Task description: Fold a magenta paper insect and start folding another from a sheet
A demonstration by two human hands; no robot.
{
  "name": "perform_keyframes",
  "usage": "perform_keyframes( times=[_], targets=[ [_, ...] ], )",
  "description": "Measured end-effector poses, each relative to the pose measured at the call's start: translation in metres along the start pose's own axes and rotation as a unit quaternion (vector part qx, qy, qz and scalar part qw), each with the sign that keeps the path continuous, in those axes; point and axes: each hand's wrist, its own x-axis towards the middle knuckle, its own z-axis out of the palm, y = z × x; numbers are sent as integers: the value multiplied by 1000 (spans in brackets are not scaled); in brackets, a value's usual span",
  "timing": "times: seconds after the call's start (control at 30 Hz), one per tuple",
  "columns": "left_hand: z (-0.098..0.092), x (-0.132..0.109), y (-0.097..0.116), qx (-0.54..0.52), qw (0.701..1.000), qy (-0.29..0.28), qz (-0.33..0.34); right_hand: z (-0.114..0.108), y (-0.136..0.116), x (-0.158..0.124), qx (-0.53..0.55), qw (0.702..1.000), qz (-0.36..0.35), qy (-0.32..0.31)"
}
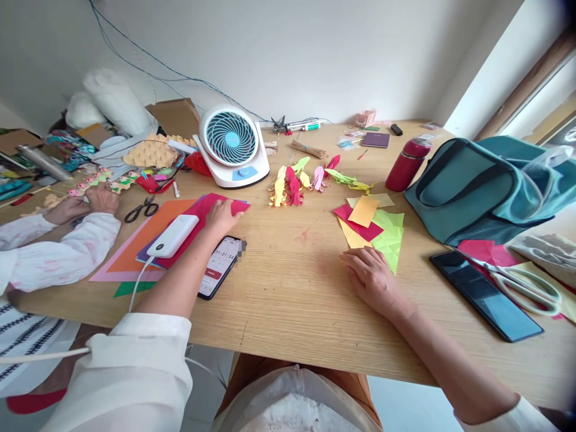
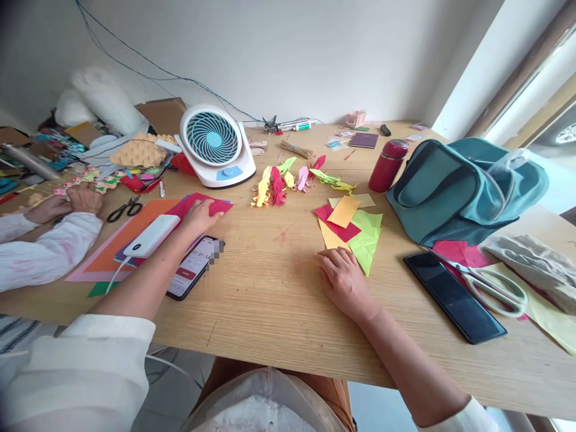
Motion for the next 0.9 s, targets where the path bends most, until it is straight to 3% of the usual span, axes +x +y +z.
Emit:
perform_keyframes(
  times=[0.1, 0.2, 0.47, 0.9],
  targets=[
    [9, 9, -23, 46, 997, -48, -32, 1, 0, 0, 3, 1000, -5, 4],
    [17, 10, -30, 79, 994, -70, -16, 2, 1, -1, 2, 1000, -5, 9],
    [15, 11, -22, 124, 990, -65, 5, 0, 0, 0, 3, 1000, 1, 5],
    [12, 15, -19, 112, 993, -34, -7, 1, 2, 0, 3, 1000, 1, -8]
  ],
)
